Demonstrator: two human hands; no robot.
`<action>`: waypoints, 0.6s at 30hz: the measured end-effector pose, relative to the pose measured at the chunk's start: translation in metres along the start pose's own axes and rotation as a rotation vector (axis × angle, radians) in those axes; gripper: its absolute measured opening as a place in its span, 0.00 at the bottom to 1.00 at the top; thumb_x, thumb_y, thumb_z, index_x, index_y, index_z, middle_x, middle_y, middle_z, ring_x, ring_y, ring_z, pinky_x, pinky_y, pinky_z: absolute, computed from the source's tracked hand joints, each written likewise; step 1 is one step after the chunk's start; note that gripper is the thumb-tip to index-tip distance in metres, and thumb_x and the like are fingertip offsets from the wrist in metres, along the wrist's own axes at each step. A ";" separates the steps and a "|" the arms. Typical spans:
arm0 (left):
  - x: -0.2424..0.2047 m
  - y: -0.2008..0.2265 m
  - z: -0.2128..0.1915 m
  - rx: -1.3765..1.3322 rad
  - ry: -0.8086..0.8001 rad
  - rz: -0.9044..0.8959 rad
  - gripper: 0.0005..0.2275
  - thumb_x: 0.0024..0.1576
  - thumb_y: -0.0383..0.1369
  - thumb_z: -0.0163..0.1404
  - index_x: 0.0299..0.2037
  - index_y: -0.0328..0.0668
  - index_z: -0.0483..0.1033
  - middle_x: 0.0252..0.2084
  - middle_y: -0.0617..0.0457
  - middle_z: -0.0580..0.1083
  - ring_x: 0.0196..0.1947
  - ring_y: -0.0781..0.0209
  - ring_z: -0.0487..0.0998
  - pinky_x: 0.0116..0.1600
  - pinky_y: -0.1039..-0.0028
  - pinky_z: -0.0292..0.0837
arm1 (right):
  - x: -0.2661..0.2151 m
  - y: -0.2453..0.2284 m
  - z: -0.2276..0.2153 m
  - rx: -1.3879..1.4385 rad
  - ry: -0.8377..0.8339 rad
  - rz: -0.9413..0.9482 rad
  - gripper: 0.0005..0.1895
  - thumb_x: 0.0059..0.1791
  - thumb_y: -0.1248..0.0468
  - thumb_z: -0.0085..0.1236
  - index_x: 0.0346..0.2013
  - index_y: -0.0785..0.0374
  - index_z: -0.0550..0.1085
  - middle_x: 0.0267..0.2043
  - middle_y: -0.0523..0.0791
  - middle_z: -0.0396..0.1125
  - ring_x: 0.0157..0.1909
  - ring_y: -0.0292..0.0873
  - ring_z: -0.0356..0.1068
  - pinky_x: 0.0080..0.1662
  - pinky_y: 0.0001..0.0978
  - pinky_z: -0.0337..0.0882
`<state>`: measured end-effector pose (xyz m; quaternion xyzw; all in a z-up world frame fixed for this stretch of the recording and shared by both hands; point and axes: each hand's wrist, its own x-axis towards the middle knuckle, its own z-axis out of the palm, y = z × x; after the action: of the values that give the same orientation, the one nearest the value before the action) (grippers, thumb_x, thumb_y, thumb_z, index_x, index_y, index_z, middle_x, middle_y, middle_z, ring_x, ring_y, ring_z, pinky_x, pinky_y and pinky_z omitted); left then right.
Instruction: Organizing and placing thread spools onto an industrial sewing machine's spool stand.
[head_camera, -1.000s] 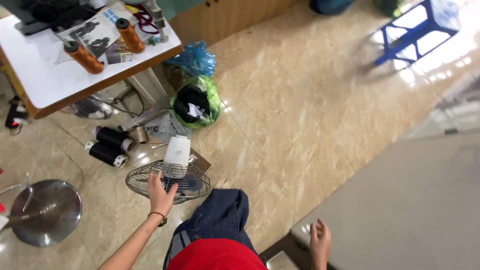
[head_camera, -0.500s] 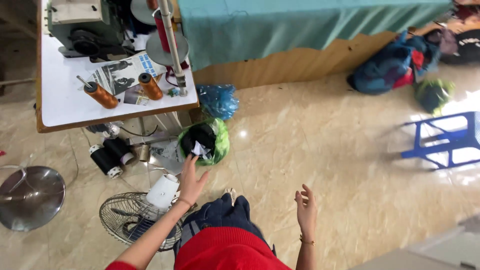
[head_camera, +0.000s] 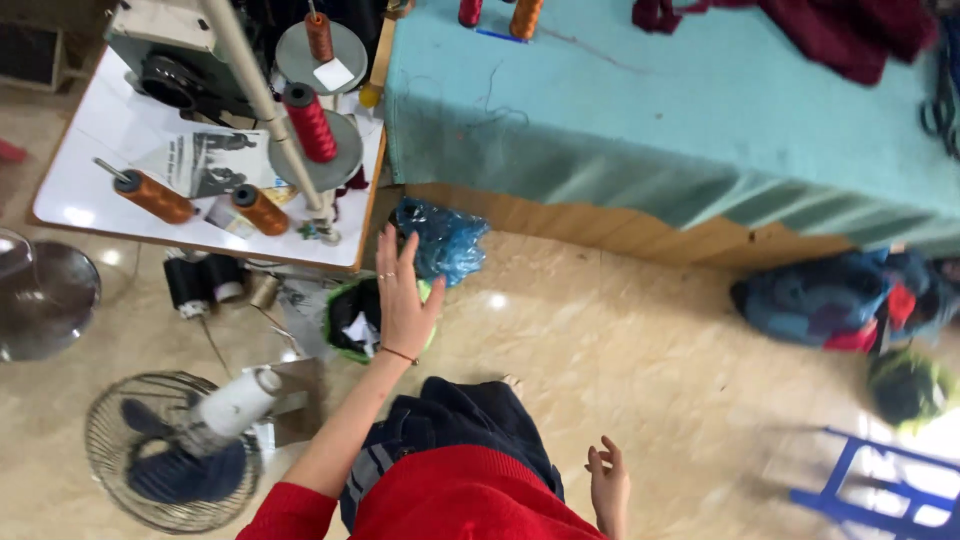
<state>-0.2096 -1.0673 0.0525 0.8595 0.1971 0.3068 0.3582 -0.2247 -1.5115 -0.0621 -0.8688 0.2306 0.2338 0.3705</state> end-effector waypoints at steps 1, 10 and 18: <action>0.012 0.007 0.009 0.011 0.077 -0.003 0.28 0.67 0.42 0.45 0.75 0.42 0.52 0.80 0.39 0.41 0.80 0.38 0.39 0.80 0.45 0.40 | 0.029 -0.004 -0.016 -0.016 0.011 -0.069 0.25 0.54 0.53 0.51 0.66 0.52 0.70 0.47 0.41 0.73 0.45 0.44 0.78 0.49 0.37 0.67; 0.091 0.033 0.049 0.209 0.441 -0.158 0.34 0.67 0.36 0.54 0.78 0.42 0.45 0.81 0.41 0.34 0.82 0.36 0.35 0.82 0.39 0.39 | 0.220 -0.203 -0.081 -0.210 -0.175 -0.531 0.26 0.55 0.55 0.49 0.66 0.60 0.68 0.51 0.51 0.70 0.44 0.47 0.76 0.44 0.39 0.71; 0.139 0.010 0.060 0.294 0.579 -0.236 0.39 0.61 0.33 0.59 0.78 0.40 0.46 0.80 0.38 0.33 0.80 0.36 0.31 0.78 0.44 0.31 | 0.186 -0.439 0.036 -0.217 -0.493 -0.934 0.25 0.55 0.63 0.53 0.66 0.68 0.67 0.55 0.65 0.66 0.53 0.65 0.74 0.55 0.54 0.73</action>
<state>-0.0665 -1.0262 0.0802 0.7506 0.4308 0.4625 0.1926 0.1645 -1.2549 0.0440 -0.8315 -0.2998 0.2638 0.3862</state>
